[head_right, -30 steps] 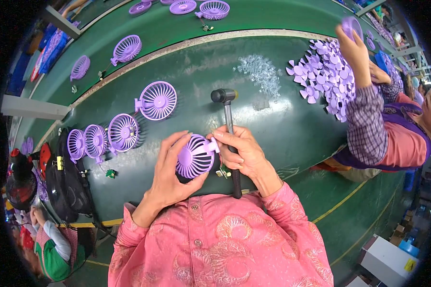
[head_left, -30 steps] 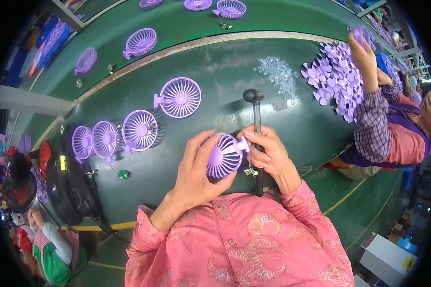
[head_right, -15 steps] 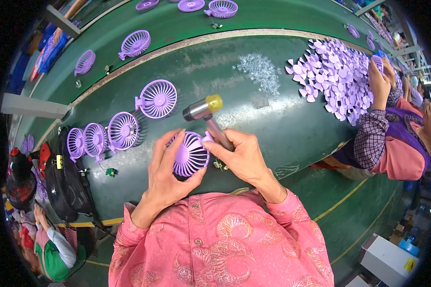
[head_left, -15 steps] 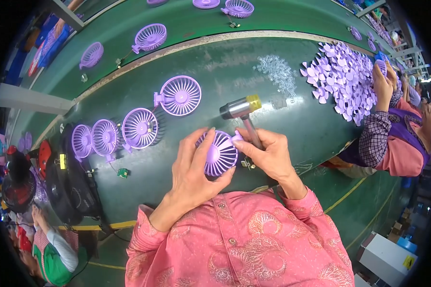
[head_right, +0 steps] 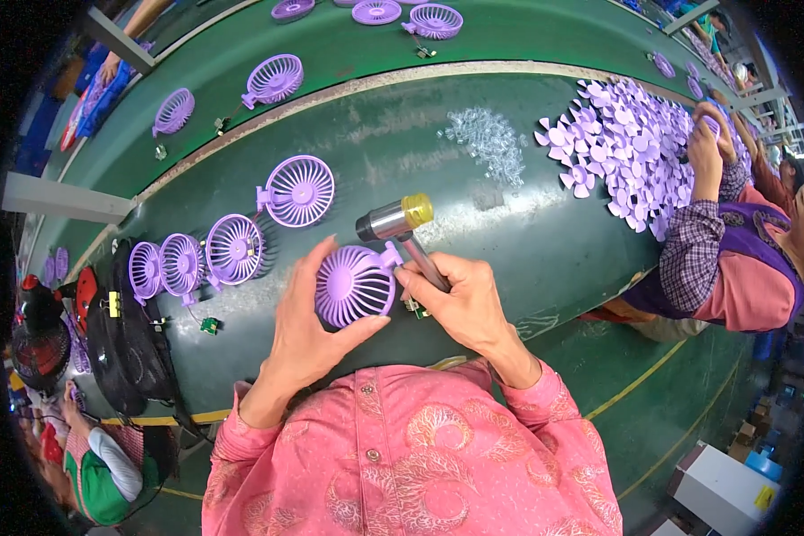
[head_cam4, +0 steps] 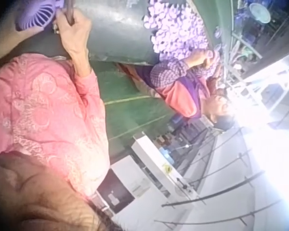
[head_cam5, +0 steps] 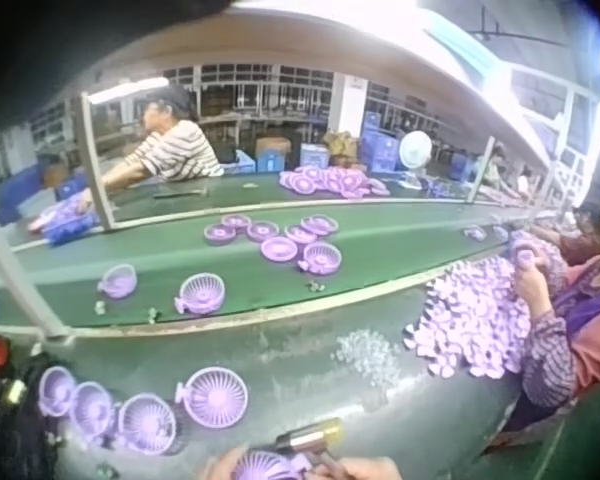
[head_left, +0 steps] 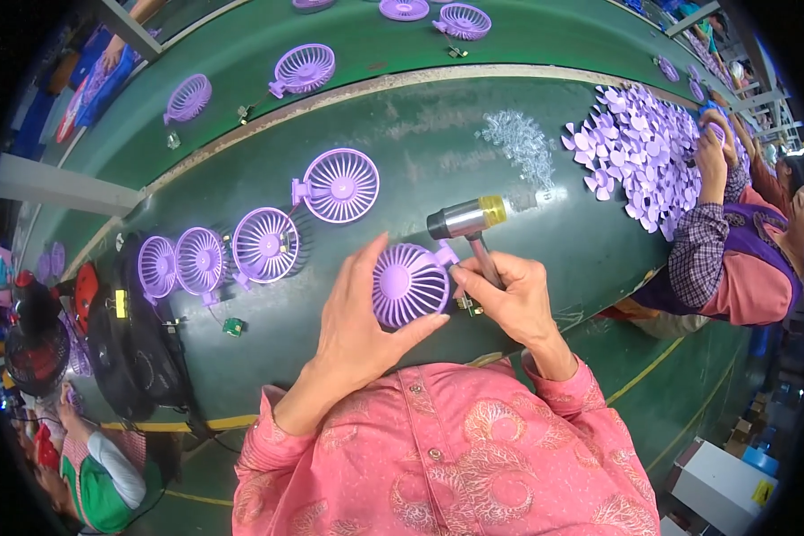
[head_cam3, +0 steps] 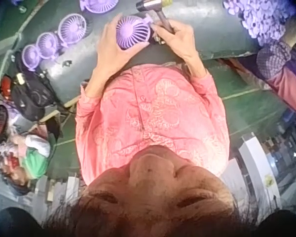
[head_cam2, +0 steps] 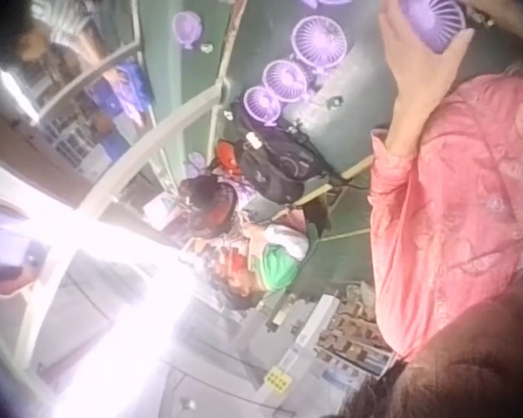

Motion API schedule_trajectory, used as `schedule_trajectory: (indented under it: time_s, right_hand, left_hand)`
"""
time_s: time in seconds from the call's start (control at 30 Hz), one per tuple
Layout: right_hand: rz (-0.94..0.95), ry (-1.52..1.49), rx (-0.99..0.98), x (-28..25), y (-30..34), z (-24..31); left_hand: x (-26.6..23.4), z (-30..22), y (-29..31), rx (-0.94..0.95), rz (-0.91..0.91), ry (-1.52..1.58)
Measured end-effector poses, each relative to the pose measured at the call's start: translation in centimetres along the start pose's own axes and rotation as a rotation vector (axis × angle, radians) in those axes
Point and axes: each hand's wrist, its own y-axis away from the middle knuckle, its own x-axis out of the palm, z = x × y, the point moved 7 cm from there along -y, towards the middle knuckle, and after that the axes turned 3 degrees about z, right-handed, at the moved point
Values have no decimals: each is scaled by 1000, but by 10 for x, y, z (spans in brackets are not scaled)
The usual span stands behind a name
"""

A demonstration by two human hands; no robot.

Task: The person assembles small purple plastic fan-like components by securing pieces together with a rubber mallet on a factory assembly line.

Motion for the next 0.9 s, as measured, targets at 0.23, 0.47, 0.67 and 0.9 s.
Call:
schedule_trajectory:
  time_s: [0.23,0.47,0.67,0.9]
  right_hand:
    - [-196,-28,-69,-20,-11,5]
    - [-413,86,-273,-48,-17,21]
    - [-296,-43,-56,-46,-11,3]
    - [-182,-139,66,-29,-21,-6]
  left_hand:
    - [20,29,-35,-466,374,799]
    - [-27,3,-161,287,-222,-231]
    - [-59,83,-215,72,-311,-754]
    - [-62,138,-221,-12,-237,-780]
